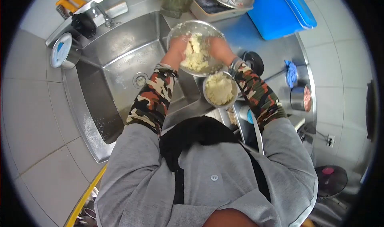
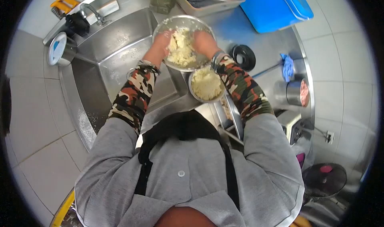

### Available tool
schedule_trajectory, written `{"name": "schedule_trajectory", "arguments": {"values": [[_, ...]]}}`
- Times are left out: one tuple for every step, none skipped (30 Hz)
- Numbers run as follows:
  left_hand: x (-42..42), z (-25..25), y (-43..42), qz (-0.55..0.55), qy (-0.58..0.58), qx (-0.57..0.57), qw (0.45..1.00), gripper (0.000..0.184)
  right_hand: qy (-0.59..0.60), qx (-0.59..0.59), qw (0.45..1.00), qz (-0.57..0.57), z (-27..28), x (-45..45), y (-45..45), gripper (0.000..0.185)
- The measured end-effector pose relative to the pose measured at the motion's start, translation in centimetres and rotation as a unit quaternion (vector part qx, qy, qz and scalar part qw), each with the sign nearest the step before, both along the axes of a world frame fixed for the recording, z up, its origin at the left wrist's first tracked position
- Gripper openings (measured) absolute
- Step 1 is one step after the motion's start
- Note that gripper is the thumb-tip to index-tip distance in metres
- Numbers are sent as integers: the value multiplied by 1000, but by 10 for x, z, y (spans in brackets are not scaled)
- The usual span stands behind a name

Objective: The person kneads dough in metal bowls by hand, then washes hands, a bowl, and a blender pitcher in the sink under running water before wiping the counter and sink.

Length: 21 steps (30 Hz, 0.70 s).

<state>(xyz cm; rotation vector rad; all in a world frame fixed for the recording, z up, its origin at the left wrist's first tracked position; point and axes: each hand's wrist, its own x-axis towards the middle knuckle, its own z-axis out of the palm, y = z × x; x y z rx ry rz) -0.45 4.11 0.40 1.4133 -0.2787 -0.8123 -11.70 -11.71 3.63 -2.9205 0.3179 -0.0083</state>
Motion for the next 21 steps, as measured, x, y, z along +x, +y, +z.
{"name": "schedule_trajectory", "arguments": {"values": [[1, 16, 1, 34, 293, -92, 951, 21, 3, 4, 1000, -7, 3, -3, -4, 34], [-1, 25, 5, 33, 309, -104, 945, 16, -45, 86, 995, -35, 8, -3, -8, 35], [-2, 21, 5, 30, 309, -97, 946, 16, -93, 168, 979, -65, 11, -5, -9, 35], [0, 20, 6, 20, 345, -156, 925, 18, -95, 173, 978, -69, 14, -8, -7, 35], [2, 17, 6, 9, 379, -216, 900, 19, -103, 326, 926, -161, 19, -14, -4, 30], [3, 14, 7, 6, 376, -214, 902, 19, -108, 467, 843, -245, 26, -20, -2, 25], [4, 10, 7, 15, 395, -229, 889, 22, -112, 468, 841, -247, 34, -29, -2, 25], [4, 9, 7, 24, 415, -243, 876, 25, -102, 485, 837, -232, 42, -42, 0, 22], [2, 14, 8, 21, 415, -241, 877, 25, -93, 502, 832, -217, 50, -55, 2, 19], [-1, 19, 11, 36, 426, -243, 871, 29, -84, 414, 890, -174, 58, -72, 7, 19], [-6, 25, 14, 50, 438, -244, 864, 33, -74, 320, 936, -131, 65, -92, 15, 20], [-13, 31, 15, 48, 429, -257, 864, 34, -77, 217, 968, -97, 66, -111, 22, 22], [-21, 35, 13, 40, 432, -255, 864, 34, -76, 111, 989, -65, 67, -132, 31, 23], [-28, 37, 11, 28, 441, -269, 856, 33, -16, 67, 995, -75, 76, -152, 50, 24], [-34, 41, 11, 16, 449, -282, 848, 31, 42, 24, 995, -83, 82, -167, 67, 26], [-41, 46, 11, 7, 447, -277, 850, 29, 39, 26, 995, -88, 72, -182, 71, 26], [-47, 49, 9, 3, 446, -273, 852, 29, -24, 10, 1000, 10, 50, -199, 70, 29], [-54, 50, 6, -13, 454, -272, 848, 29, -87, -6, 991, 105, 38, -207, 72, 32], [-63, 51, 4, -29, 464, -268, 844, 29, -89, -3, 991, 98, 24, -212, 72, 32], [-72, 51, 3, -48, 457, -267, 847, 29, -57, 0, 995, 78, 20, -209, 73, 37], [-82, 50, 1, -52, 456, -260, 849, 29, -25, 4, 998, 59, 16, -205, 74, 41]]}}
